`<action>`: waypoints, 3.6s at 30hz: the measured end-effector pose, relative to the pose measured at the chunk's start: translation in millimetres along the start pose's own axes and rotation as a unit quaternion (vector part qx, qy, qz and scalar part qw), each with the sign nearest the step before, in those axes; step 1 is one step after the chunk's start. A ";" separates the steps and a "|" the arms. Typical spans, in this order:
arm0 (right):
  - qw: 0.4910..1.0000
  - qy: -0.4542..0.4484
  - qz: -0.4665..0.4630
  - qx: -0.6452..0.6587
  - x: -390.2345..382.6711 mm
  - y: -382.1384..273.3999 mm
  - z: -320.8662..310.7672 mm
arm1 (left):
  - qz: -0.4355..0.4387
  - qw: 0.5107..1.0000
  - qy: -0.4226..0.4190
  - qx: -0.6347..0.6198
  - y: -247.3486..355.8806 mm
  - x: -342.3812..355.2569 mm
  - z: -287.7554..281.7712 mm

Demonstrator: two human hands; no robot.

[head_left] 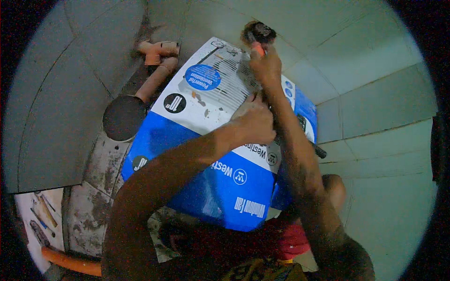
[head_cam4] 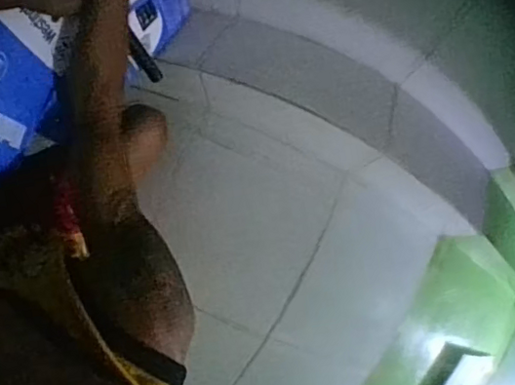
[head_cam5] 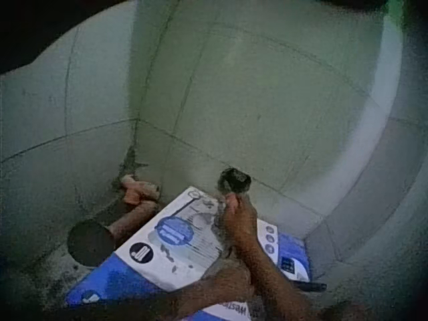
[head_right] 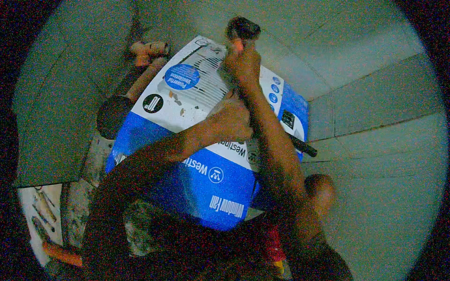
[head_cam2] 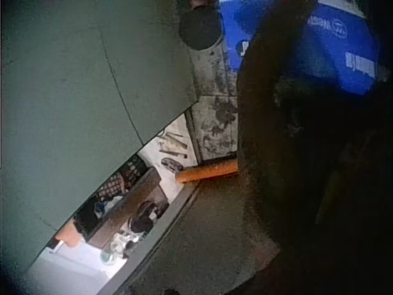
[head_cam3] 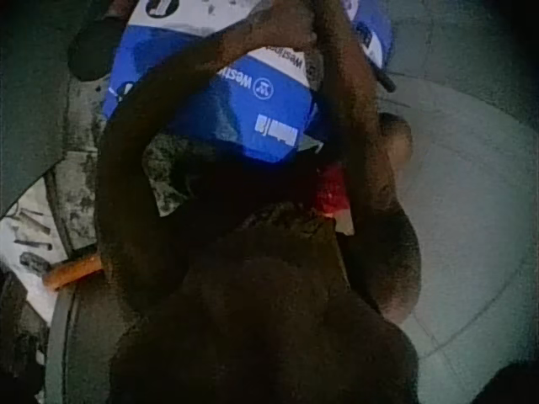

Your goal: Using a hammer and a makeshift chisel/punch to create or enlarge a hole in a tiled surface, likely for plumbing.

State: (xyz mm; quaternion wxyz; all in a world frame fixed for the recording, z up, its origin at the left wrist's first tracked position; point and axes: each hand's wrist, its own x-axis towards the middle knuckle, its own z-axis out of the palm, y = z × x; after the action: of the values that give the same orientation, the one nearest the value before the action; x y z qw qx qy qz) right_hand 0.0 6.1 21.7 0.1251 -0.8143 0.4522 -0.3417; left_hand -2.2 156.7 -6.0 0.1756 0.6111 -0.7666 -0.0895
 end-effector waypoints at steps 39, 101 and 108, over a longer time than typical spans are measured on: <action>0.969 -0.034 0.094 0.227 16.1 15.7 5.5 | 0.018 0.997 0.060 -0.053 -6.1 2.6 5.9; 0.801 -0.179 -0.417 -0.390 75.8 -0.7 -41.1 | 0.038 0.990 0.090 -0.099 -11.1 4.6 6.5; 0.779 -0.186 -0.466 -0.377 90.6 17.8 -21.7 | 0.034 0.987 0.132 -0.088 -11.7 2.6 4.2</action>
State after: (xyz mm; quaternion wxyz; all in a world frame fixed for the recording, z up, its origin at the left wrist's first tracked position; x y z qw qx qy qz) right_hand 6.3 -76.0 68.7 -0.2844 -0.9555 0.0785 -0.0020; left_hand 6.3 151.0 -13.6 0.3318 0.5734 -0.7459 -0.0694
